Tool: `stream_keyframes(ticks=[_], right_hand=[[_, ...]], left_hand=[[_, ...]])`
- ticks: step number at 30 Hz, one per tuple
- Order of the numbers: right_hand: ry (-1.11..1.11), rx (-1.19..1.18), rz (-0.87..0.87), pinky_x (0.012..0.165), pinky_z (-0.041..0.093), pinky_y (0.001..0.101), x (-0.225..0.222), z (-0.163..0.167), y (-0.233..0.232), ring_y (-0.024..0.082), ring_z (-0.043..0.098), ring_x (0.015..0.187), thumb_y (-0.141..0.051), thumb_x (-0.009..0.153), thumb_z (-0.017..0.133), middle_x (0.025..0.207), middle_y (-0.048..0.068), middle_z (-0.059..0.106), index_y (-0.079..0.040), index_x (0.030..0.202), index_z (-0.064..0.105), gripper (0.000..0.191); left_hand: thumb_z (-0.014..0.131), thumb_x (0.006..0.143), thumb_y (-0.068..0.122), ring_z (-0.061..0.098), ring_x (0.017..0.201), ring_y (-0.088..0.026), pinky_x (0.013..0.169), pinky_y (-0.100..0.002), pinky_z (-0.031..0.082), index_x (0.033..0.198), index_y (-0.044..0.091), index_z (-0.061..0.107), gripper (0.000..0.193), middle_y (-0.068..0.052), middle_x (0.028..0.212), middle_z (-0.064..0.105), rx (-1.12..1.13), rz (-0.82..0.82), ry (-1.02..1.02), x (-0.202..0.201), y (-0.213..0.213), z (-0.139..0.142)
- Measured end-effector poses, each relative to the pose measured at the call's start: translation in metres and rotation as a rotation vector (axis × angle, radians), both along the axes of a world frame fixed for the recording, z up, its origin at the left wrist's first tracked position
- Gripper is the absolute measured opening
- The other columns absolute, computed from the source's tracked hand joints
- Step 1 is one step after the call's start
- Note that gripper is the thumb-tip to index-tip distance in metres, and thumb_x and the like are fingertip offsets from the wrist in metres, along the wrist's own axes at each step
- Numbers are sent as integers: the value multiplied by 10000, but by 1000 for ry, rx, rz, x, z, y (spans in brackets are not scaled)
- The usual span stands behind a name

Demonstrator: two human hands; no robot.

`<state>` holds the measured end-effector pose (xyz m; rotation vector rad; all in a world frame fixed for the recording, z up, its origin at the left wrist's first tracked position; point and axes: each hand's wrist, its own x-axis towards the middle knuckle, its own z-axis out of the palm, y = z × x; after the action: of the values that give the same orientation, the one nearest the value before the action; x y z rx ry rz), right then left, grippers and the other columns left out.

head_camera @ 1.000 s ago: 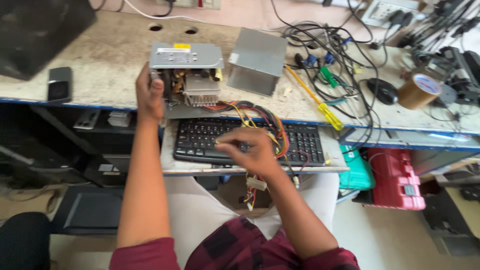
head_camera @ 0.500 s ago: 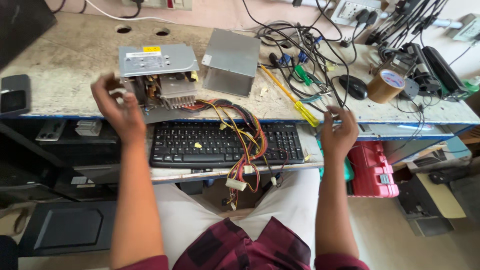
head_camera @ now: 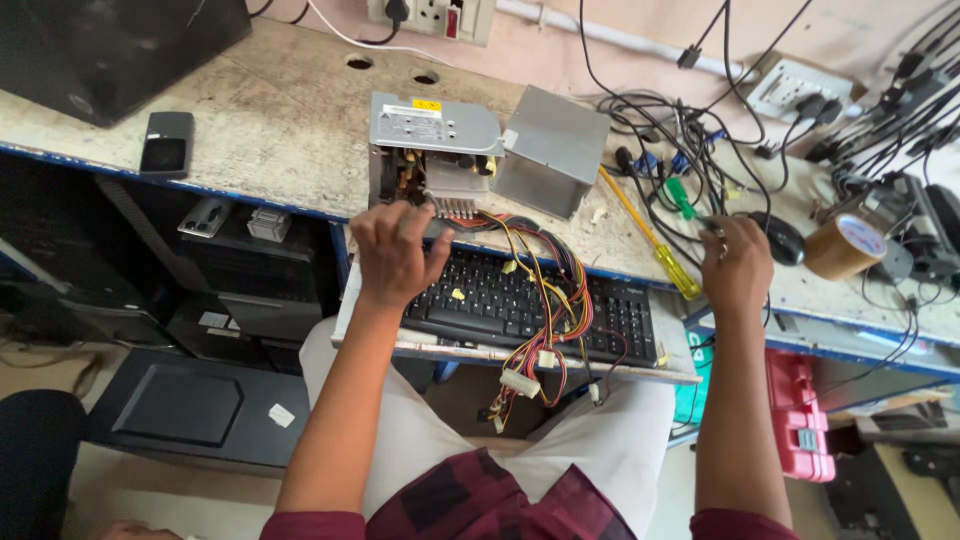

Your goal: The person uses a screwdriver to remove screws from a power supply unit, then uses pliers to detach a component. The unit is opened and internal parts are handled.

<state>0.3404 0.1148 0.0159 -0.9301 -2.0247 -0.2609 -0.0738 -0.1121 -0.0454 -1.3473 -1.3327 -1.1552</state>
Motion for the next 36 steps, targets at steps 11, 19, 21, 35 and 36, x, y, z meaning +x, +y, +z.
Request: stream_keyframes(ticks=[11,19,21,35,36], right_hand=[[1070,-555,680,906,566,340,-72,-14,-74,160,666,931,102,937,710,1037,90,709,-79,981,627,204],[1585,-1465,1250,923,577,316,-183,-74,-177,226,690,977,70,930,683,918,50,614,-110,904,503,256],[1377,-1363,1218,851,557,330,-189,-75,-189,215,659,942,39,929,648,953,57,610,-137,1002,489,249],[371,-611,671,748,462,293,-201,-32,-234,151,542,802,-98,884,736,960,86,607,-52,1538,350,761],[369,-703,573,679,439,288,-203,-28,-235,151,506,713,-124,861,762,823,91,567,-66,1548,357,800]], left_hand=[[679,1043,319,518,1111,-294,970,-466,375,1283,166,564,307,-60,1151,596,-32,-42,-31,5,-8,12],[679,1029,105,536,1038,-283,961,-450,402,1164,99,587,164,-57,1064,673,61,-103,-293,-5,-14,9],[689,1021,61,527,1025,-293,943,-438,410,1208,66,594,210,-78,1058,652,81,-113,-333,-1,-16,11],[811,921,122,536,916,-284,874,-422,425,1012,67,726,136,-85,889,629,101,-2,-542,10,-30,16],[811,922,124,536,913,-282,868,-418,428,1006,69,727,131,-97,890,613,93,-11,-561,10,-30,15]])
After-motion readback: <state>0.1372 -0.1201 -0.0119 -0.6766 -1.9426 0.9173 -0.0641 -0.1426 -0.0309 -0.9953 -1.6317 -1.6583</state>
